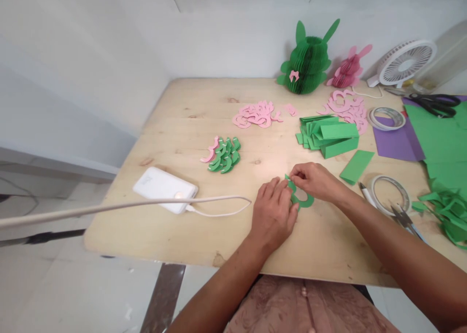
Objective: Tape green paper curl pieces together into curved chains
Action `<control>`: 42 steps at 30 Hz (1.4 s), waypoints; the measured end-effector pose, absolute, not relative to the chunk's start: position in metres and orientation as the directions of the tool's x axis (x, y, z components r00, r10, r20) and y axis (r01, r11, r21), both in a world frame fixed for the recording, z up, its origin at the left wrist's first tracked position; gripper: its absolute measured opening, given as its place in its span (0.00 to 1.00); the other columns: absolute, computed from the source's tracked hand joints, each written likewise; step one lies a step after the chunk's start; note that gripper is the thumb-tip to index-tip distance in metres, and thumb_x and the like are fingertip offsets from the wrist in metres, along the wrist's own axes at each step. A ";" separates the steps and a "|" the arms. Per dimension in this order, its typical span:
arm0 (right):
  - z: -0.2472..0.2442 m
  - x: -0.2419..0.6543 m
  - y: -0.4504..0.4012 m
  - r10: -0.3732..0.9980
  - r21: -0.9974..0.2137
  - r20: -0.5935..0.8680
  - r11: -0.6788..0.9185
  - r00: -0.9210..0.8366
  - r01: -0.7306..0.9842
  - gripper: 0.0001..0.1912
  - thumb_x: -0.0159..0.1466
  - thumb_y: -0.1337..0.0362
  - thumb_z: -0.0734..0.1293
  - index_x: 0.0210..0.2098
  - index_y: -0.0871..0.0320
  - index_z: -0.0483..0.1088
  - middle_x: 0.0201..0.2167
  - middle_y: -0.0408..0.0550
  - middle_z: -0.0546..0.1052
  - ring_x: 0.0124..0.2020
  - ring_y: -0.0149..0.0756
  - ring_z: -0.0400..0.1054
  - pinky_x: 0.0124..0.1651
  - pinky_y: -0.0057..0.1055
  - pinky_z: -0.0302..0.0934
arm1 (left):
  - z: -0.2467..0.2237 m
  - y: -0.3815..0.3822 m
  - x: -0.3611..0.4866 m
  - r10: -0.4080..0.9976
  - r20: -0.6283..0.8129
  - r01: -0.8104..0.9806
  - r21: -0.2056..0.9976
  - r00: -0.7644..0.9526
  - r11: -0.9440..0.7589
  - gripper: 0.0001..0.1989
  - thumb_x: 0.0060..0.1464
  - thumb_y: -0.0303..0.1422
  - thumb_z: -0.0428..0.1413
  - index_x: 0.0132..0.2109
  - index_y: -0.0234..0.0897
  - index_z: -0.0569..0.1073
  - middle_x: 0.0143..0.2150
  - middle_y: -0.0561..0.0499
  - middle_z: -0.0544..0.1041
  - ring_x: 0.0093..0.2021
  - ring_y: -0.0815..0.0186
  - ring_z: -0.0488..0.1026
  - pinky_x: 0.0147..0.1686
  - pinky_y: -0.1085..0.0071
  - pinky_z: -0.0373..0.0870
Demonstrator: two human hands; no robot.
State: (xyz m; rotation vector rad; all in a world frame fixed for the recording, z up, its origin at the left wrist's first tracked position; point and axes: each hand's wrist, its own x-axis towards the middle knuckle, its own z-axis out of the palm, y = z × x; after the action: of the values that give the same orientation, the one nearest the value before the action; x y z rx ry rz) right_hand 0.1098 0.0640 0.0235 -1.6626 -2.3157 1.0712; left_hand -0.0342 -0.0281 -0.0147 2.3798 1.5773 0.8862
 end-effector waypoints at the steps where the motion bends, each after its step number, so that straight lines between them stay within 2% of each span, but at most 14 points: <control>1: 0.023 0.110 0.064 0.861 -0.588 -0.311 0.159 -0.403 0.793 0.08 0.57 0.67 0.61 0.28 0.58 0.72 0.23 0.42 0.75 0.24 0.30 0.64 0.27 0.25 0.53 | -0.015 -0.028 -0.034 0.881 0.385 0.795 0.425 0.274 -0.433 0.10 0.56 0.32 0.51 0.44 0.34 0.68 0.53 0.39 0.73 0.56 0.50 0.66 0.52 0.52 0.65; 13: 0.030 0.108 0.063 0.860 -0.560 -0.310 0.179 -0.405 0.809 0.09 0.57 0.66 0.60 0.27 0.58 0.72 0.22 0.43 0.74 0.24 0.30 0.63 0.27 0.26 0.51 | -0.015 -0.029 -0.031 0.888 0.356 0.840 0.349 0.292 -0.416 0.11 0.56 0.32 0.52 0.45 0.33 0.69 0.53 0.40 0.74 0.56 0.51 0.67 0.54 0.51 0.63; 26: 0.038 0.113 0.061 0.860 -0.557 -0.306 0.186 -0.408 0.809 0.14 0.57 0.66 0.57 0.20 0.60 0.69 0.18 0.44 0.71 0.20 0.29 0.59 0.25 0.27 0.48 | -0.015 -0.030 -0.030 0.891 0.343 0.846 0.336 0.299 -0.413 0.10 0.57 0.33 0.52 0.44 0.33 0.69 0.53 0.40 0.73 0.56 0.51 0.66 0.55 0.52 0.62; 32: 0.037 0.121 0.050 0.888 -0.527 -0.257 0.203 -0.383 0.825 0.14 0.60 0.63 0.58 0.30 0.59 0.74 0.22 0.44 0.75 0.23 0.30 0.64 0.28 0.26 0.52 | -0.015 -0.030 -0.030 0.892 0.353 0.843 0.352 0.284 -0.407 0.09 0.56 0.32 0.52 0.44 0.33 0.69 0.53 0.40 0.74 0.56 0.51 0.67 0.54 0.52 0.62; 38: 0.029 0.122 0.028 0.909 -0.401 -0.157 0.299 -0.386 0.866 0.16 0.64 0.62 0.56 0.42 0.56 0.75 0.37 0.49 0.79 0.35 0.37 0.71 0.34 0.28 0.56 | -0.014 -0.030 -0.030 0.893 0.364 0.835 0.377 0.264 -0.400 0.09 0.56 0.31 0.52 0.43 0.34 0.69 0.52 0.40 0.74 0.56 0.51 0.68 0.53 0.52 0.64; 42: 0.024 0.120 0.018 0.904 -0.241 -0.080 0.390 -0.419 0.888 0.17 0.66 0.63 0.55 0.48 0.54 0.72 0.39 0.50 0.78 0.32 0.36 0.71 0.30 0.28 0.53 | -0.014 -0.030 -0.030 0.898 0.359 0.833 0.388 0.256 -0.393 0.09 0.55 0.30 0.52 0.44 0.34 0.69 0.53 0.40 0.74 0.56 0.52 0.67 0.54 0.51 0.64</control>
State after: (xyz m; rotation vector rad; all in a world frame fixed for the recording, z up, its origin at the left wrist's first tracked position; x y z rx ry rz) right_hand 0.1200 0.0183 0.0240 -1.6563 -2.5656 0.3823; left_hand -0.0298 -0.0301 -0.0144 2.3927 1.6577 0.8121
